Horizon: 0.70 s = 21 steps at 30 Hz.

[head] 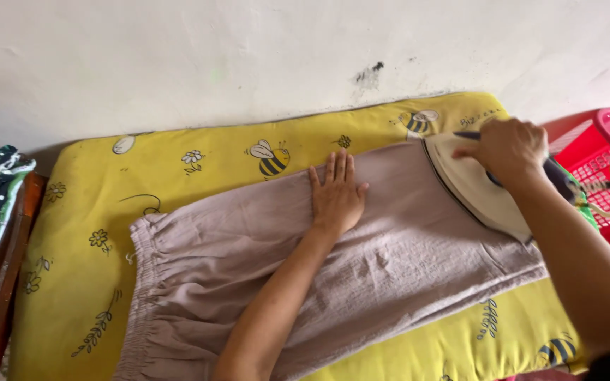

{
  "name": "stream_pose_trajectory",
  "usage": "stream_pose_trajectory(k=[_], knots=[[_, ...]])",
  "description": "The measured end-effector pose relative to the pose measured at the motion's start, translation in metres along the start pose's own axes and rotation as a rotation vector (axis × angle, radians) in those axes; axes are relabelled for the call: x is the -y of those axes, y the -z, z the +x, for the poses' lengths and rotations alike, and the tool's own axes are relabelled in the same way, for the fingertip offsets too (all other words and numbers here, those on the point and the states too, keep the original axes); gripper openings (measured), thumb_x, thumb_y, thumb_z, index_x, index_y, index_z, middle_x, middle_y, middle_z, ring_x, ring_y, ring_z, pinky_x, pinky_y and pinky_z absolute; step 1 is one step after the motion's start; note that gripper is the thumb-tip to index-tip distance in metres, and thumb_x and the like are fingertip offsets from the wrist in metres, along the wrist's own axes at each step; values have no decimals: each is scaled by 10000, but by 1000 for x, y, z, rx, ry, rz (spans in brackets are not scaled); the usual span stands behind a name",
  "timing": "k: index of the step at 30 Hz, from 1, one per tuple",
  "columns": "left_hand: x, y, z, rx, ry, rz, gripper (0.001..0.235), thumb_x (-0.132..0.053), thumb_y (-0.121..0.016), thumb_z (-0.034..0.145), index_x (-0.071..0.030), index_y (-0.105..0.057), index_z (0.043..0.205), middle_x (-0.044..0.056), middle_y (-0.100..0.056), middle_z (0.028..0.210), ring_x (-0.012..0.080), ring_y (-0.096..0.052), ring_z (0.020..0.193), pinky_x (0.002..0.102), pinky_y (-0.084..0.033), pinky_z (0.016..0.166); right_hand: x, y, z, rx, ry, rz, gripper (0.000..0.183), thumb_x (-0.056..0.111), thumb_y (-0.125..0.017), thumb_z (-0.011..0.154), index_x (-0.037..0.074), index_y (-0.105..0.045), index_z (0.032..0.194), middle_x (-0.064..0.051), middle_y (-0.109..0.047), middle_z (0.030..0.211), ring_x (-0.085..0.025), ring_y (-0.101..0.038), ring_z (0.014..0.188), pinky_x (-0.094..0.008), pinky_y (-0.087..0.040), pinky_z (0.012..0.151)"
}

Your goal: The person lays a pair of light-colored shorts on a yellow ironing board and smooths them out. They use an electric iron to press the fabric, moving the iron back and forth across the garment. The person adjusts the shorts and continues ironing different sections until the garment is flat.

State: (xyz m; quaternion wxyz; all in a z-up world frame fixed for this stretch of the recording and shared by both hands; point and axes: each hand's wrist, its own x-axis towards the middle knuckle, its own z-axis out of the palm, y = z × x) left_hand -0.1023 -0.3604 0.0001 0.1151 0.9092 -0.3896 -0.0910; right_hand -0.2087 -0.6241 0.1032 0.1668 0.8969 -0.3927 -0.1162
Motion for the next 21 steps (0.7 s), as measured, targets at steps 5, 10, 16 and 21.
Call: stream_pose_trajectory(k=[5, 10, 16, 21], knots=[[5, -19, 11, -128, -14, 45, 757, -547, -254, 1047, -88, -105, 1631, 69, -50, 1727, 259, -27, 1583, 643, -45, 1234, 13, -14, 72, -149, -67, 72, 808, 924, -683, 710, 122, -598, 664, 6, -600, 619, -175, -556, 596, -301, -427, 548], [8, -24, 14, -153, -20, 19, 760, -549, -283, 1042, -92, -140, 1631, 58, -84, 1727, 261, -52, 1586, 658, -50, 1221, 5, 0, 40, -78, 26, 58, 774, 876, -659, 777, 102, -673, 757, -25, -673, 706, -215, -654, 692, -332, -518, 644], [34, 1, -42, -312, -428, -51, 731, -572, -162, 1062, -77, -339, 1569, 128, -239, 1686, 312, -190, 1569, 662, -115, 1241, -46, -10, -40, -67, 18, -108, 765, 955, -434, 821, 291, -742, 1043, -3, -780, 855, -227, -772, 807, -327, -602, 651], [83, 35, -198, -228, -435, 93, 740, -607, -148, 1059, -115, -283, 1596, 130, -250, 1679, 300, -242, 1550, 642, -117, 1214, -86, -35, -54, -59, -39, -154, 876, 1057, -326, 750, 381, -781, 1072, -77, -838, 1008, -322, -804, 958, -398, -607, 698]])
